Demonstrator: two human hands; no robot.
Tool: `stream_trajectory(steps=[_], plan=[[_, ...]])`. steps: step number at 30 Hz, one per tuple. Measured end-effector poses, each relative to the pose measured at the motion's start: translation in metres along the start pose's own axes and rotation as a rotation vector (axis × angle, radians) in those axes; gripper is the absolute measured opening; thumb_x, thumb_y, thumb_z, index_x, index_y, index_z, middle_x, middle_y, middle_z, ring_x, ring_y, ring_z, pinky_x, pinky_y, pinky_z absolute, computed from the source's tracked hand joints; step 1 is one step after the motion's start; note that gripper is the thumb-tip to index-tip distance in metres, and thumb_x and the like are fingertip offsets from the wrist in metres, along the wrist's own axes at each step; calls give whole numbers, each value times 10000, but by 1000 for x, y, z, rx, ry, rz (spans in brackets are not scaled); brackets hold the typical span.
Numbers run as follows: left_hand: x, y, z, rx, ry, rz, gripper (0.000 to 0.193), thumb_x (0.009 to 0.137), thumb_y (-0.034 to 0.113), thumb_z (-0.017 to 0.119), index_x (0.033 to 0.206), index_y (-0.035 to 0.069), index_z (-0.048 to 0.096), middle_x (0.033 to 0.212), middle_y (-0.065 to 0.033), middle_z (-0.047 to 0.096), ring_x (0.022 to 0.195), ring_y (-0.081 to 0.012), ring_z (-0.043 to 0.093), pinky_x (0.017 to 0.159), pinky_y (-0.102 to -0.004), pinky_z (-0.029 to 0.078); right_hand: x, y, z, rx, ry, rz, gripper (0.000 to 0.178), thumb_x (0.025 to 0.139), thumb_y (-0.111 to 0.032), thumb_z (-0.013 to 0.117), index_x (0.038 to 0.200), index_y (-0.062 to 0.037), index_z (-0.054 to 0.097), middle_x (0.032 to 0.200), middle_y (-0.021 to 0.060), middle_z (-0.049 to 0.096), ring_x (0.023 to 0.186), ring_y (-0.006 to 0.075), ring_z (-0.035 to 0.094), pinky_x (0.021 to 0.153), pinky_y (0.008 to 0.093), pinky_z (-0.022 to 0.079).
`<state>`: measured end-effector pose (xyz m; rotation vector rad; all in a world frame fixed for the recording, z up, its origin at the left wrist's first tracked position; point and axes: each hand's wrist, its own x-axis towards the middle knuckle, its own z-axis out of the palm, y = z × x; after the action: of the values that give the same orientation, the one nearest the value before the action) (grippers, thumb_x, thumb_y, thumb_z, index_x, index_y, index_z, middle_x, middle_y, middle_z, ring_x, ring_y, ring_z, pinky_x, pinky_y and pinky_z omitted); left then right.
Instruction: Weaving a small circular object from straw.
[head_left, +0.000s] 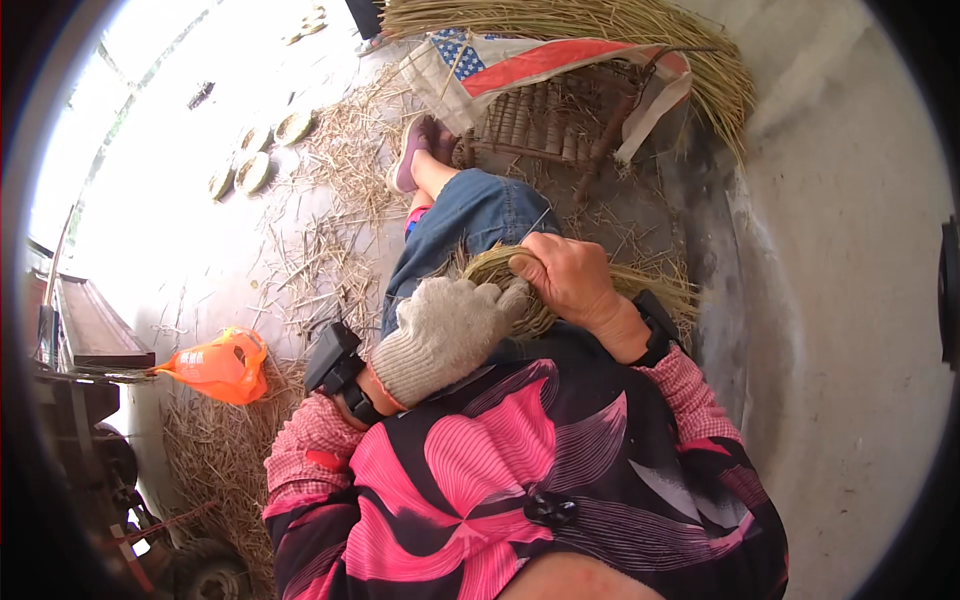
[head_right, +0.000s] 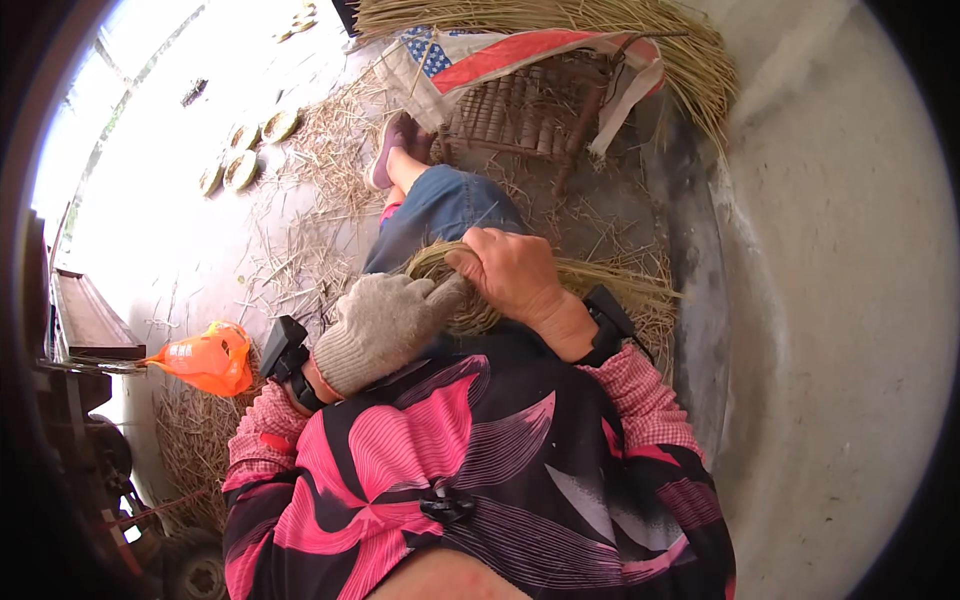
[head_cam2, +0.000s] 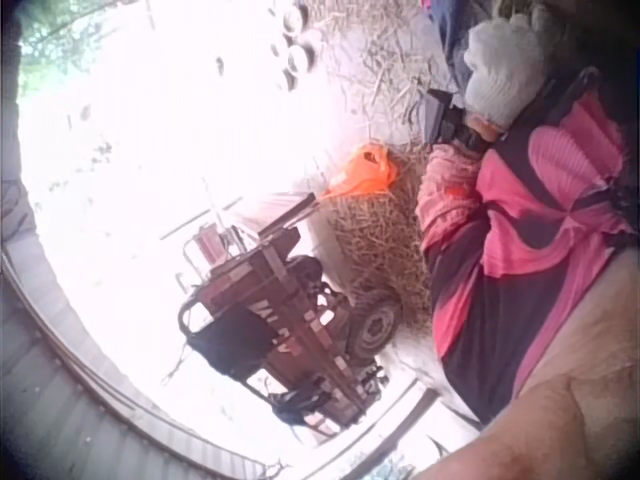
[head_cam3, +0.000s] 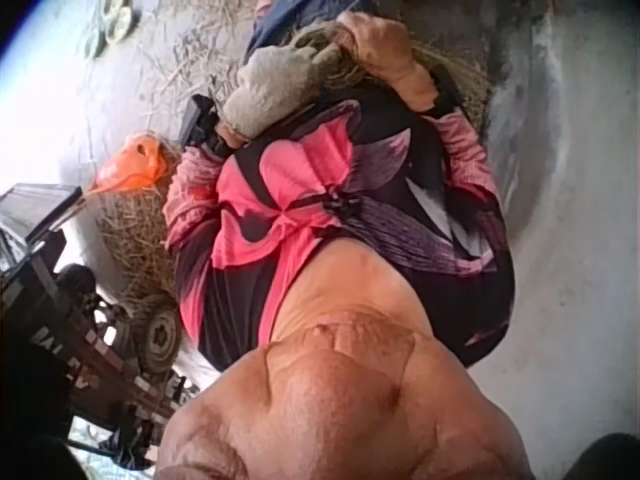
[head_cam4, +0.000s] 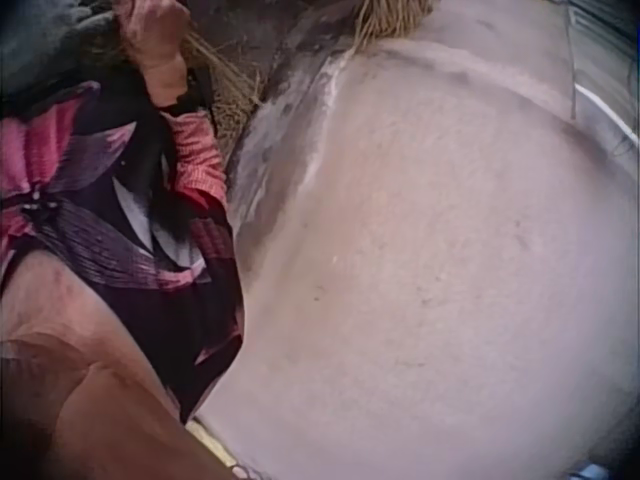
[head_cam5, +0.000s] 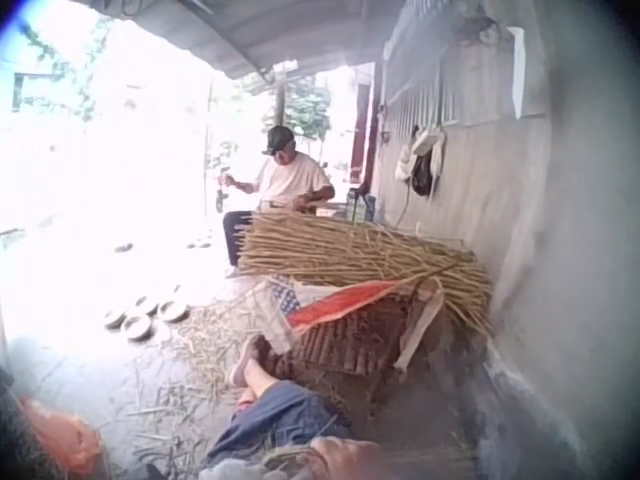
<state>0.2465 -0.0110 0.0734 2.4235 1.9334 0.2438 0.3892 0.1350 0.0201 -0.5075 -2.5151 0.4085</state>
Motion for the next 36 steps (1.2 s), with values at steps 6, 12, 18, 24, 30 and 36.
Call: stream_trajectory(steps=[6, 12, 18, 24, 30, 36], plan=[[-7, -9, -24, -133, 106, 16, 172, 816, 170, 639, 968, 95, 618, 805, -88, 647, 716, -276, 673, 584, -400, 527, 3, 1, -4, 49, 9, -71, 315, 860, -374, 686, 864, -78, 579, 762, 111, 635, 696, 321, 651, 567, 398, 493], [3, -57, -13, -678, 569, -260, 175, 871, 139, 640, 1028, 68, 667, 871, -110, 636, 805, -273, 649, 698, -375, 515, 17, -10, -14, 92, 101, -391, 304, 765, -331, 751, 814, -95, 566, 697, 57, 564, 612, 271, 606, 537, 378, 475], [39, -96, 21, -650, 430, 76, 85, 896, 47, 564, 948, 24, 626, 861, -65, 628, 836, -190, 607, 772, -303, 488, 31, -25, -17, 6, 17, -564, 292, 732, -321, 753, 793, -117, 554, 682, 43, 542, 620, 246, 611, 536, 371, 477], [58, -113, 9, -2190, 778, -17, 155, 976, 167, 513, 937, 24, 558, 863, -44, 581, 763, -211, 607, 740, -378, 541, 40, 7, -26, 87, 97, -475, 311, 762, -339, 766, 842, -86, 605, 674, 42, 552, 607, 188, 614, 564, 343, 479], [-5, -94, 9, -354, 376, -215, 174, 929, 210, 574, 1058, 95, 584, 738, -114, 621, 655, -342, 620, 608, -434, 488, 23, 72, -43, 1270, 177, 44, 495, 900, -374, 696, 1236, -36, 563, 853, 5, 657, 826, 83, 602, 727, 248, 504], [-268, -306, 151, 172, 278, -1031, 286, 971, 146, 462, 1115, -14, 651, 1019, -232, 678, 915, -386, 659, 808, -420, 523, -29, 167, -89, 1702, 447, 450, 201, 926, -298, 576, 825, -126, 548, 566, -37, 460, 391, 93, 316, 405, 250, 251]])
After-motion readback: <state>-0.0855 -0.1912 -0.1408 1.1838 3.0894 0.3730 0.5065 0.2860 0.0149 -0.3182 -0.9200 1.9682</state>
